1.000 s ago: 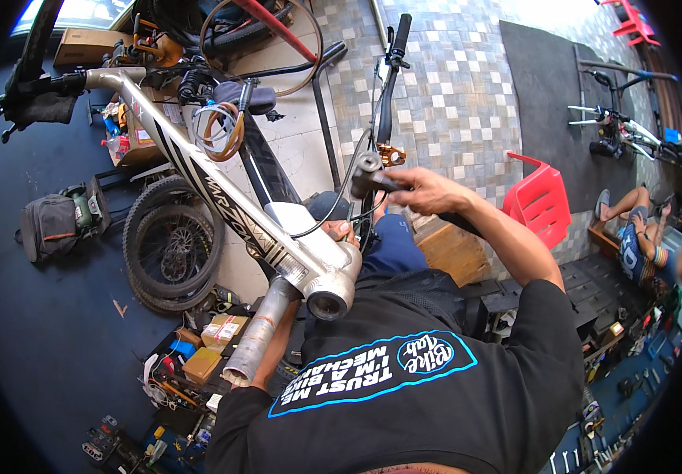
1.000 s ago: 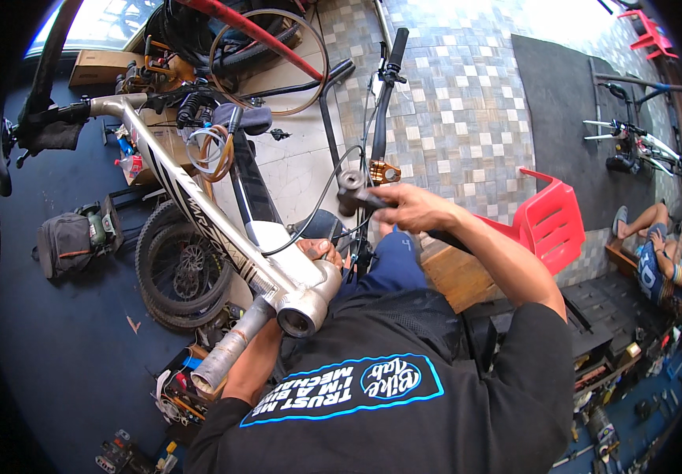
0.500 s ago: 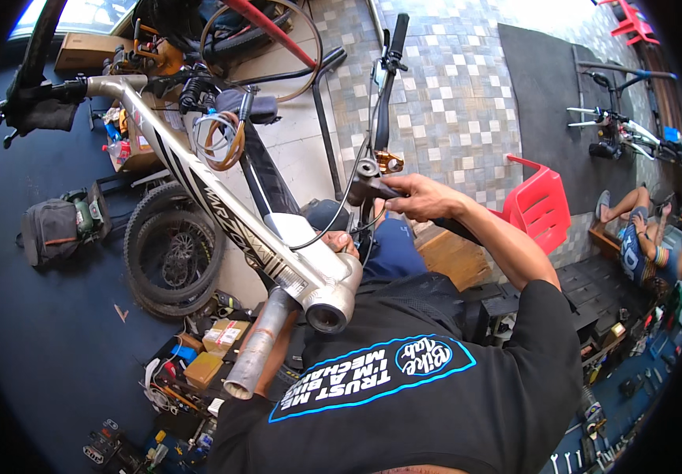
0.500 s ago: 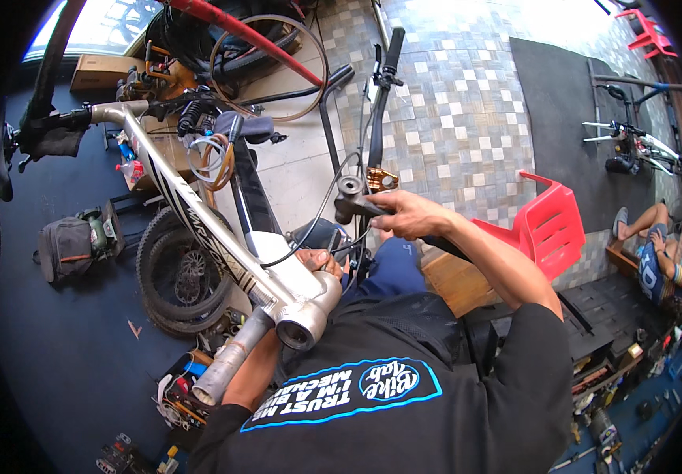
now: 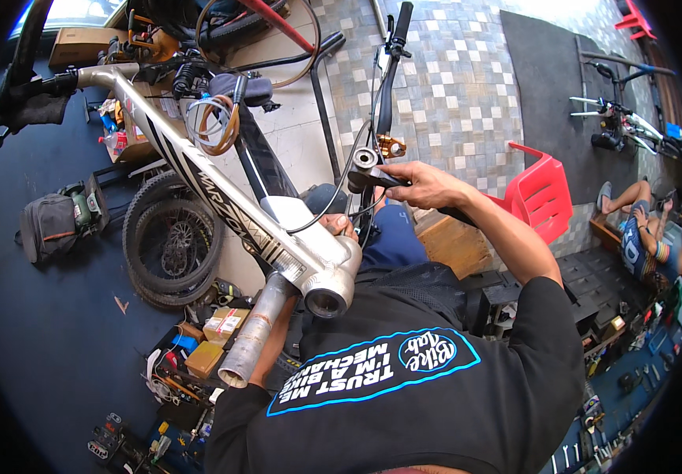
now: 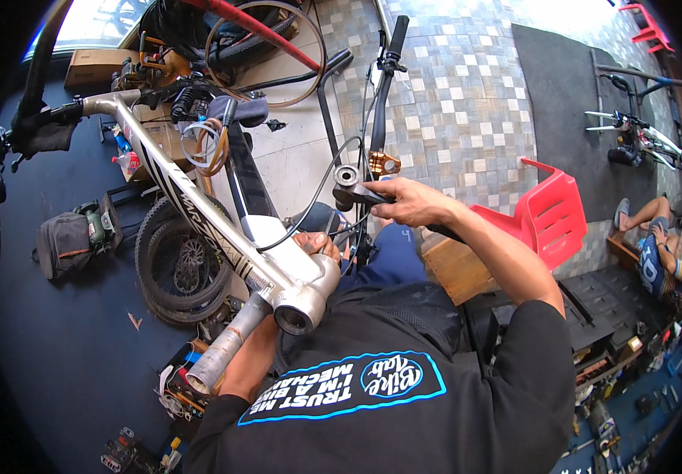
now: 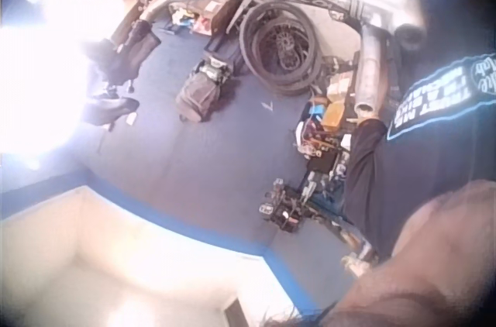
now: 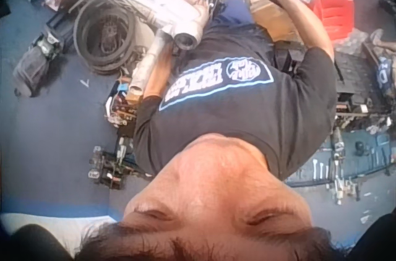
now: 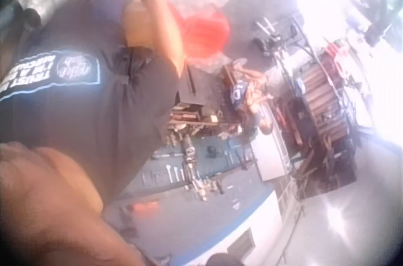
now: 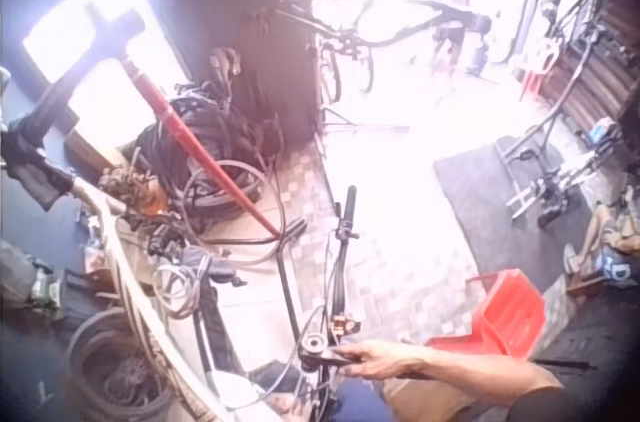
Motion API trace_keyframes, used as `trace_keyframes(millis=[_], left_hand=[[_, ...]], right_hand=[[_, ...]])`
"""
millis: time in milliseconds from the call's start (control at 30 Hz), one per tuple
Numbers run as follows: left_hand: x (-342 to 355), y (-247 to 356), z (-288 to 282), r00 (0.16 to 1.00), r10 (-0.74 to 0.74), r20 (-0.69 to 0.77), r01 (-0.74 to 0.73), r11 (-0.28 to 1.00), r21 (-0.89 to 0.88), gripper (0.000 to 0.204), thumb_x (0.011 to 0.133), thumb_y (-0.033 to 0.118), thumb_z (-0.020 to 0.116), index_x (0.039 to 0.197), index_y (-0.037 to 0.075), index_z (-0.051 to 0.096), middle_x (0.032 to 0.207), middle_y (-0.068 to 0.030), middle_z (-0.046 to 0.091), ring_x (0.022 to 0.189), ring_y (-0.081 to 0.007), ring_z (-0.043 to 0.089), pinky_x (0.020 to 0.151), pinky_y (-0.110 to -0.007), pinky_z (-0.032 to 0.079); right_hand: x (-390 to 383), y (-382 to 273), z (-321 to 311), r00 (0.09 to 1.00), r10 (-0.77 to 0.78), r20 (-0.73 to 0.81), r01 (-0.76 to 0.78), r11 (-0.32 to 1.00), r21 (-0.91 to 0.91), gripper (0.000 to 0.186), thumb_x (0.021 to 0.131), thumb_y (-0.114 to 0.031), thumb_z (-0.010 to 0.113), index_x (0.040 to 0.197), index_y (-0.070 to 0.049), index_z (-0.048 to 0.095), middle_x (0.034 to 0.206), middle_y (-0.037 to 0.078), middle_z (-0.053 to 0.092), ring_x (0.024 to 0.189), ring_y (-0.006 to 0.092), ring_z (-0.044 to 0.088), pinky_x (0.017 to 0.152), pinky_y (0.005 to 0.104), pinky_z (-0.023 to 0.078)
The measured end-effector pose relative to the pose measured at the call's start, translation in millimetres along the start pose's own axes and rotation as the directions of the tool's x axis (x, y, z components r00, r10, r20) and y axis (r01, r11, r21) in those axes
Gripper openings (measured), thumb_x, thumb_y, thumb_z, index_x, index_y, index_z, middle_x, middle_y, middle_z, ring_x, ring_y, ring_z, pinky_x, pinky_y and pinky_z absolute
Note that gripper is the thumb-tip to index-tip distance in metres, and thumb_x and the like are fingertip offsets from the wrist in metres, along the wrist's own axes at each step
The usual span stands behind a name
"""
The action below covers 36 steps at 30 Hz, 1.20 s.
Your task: The person uses a hammer to tap a component on the bicycle handlebar stem. They repeatedly strike the area while holding the handlebar with the other hand.
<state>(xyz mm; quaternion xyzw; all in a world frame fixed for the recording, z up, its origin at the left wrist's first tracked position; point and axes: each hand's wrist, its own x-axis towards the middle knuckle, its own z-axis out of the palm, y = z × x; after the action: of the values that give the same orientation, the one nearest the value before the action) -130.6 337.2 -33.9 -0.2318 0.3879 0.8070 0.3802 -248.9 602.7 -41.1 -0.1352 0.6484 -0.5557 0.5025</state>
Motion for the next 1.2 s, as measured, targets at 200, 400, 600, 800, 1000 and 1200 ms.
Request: trace_keyframes(millis=[200, 400, 600, 800, 1000, 1200], left_hand=[[-4, 4, 1, 0.997, -0.077, -0.011, 0.078, 0.994, 0.07, 0.04, 0.103, 0.031, 0.055, 0.076, 0.003, 0.062, 0.083, -0.013, 0.064, 0.076, -0.0198, 0.058, 0.08, -0.033, 0.049], [-8, 1, -1, 0.996, -0.073, 0.047, 0.077, 0.993, -0.092, 0.038, 0.103, 0.032, 0.056, 0.079, 0.004, 0.063, 0.083, -0.0115, 0.065, 0.074, -0.0186, 0.059, 0.074, -0.032, 0.05], [-7, 3, -3, 0.998, -0.063, 0.024, 0.063, 0.998, 0.001, 0.036, 0.102, 0.034, 0.058, 0.081, 0.005, 0.064, 0.081, -0.0092, 0.066, 0.069, -0.0164, 0.06, 0.067, -0.031, 0.05], [1, 1, -2, 0.998, -0.054, 0.012, 0.053, 0.996, 0.075, 0.034, 0.1, 0.035, 0.059, 0.083, 0.006, 0.065, 0.079, -0.0068, 0.067, 0.065, -0.0142, 0.061, 0.059, -0.029, 0.051], [-5, 10, 0, 0.991, -0.134, -0.008, 0.134, 0.983, 0.126, 0.039, 0.103, 0.033, 0.055, 0.079, 0.003, 0.061, 0.084, -0.0142, 0.064, 0.072, -0.0171, 0.058, 0.071, -0.03, 0.049], [-4, 0, 1, 1.0, -0.015, 0.005, 0.015, 0.998, 0.069, 0.038, 0.102, 0.033, 0.058, 0.079, 0.003, 0.06, 0.082, -0.0148, 0.063, 0.07, -0.0176, 0.057, 0.068, -0.03, 0.049]], right_hand=[[1, -2, 1, 1.0, 0.0, 0.002, 0.0, 0.998, -0.063, 0.056, 0.094, -0.014, 0.062, 0.148, -0.012, 0.047, 0.072, -0.004, 0.049, 0.059, 0.006, 0.042, 0.052, 0.0257, 0.038], [4, 5, -1, 1.0, -0.024, -0.002, 0.024, 0.999, -0.028, 0.053, 0.095, -0.012, 0.06, 0.147, -0.013, 0.049, 0.073, -0.006, 0.045, 0.058, 0.0049, 0.038, 0.052, 0.0241, 0.034], [1, -2, 0, 0.999, 0.051, 0.013, -0.051, 0.999, 0.01, 0.052, 0.095, -0.015, 0.061, 0.144, -0.007, 0.049, 0.084, 0.0, 0.056, 0.067, 0.0073, 0.046, 0.06, 0.0258, 0.041], [6, 10, 11, 0.999, 0.002, 0.047, -0.002, 1.0, -0.004, 0.055, 0.097, -0.019, 0.059, 0.149, -0.008, 0.043, 0.07, -0.003, 0.045, 0.059, 0.0087, 0.045, 0.053, 0.0271, 0.04], [2, 11, 12, 0.978, 0.115, 0.175, -0.154, 0.962, 0.224, 0.06, 0.097, -0.015, 0.057, 0.154, -0.01, 0.035, 0.072, -0.003, 0.044, 0.056, 0.0066, 0.043, 0.05, 0.0258, 0.038], [-4, 4, 10, 0.984, 0.071, 0.163, -0.113, 0.957, 0.268, 0.059, 0.097, -0.015, 0.061, 0.152, -0.014, 0.04, 0.073, -0.004, 0.045, 0.055, 0.0039, 0.04, 0.048, 0.024, 0.035]])
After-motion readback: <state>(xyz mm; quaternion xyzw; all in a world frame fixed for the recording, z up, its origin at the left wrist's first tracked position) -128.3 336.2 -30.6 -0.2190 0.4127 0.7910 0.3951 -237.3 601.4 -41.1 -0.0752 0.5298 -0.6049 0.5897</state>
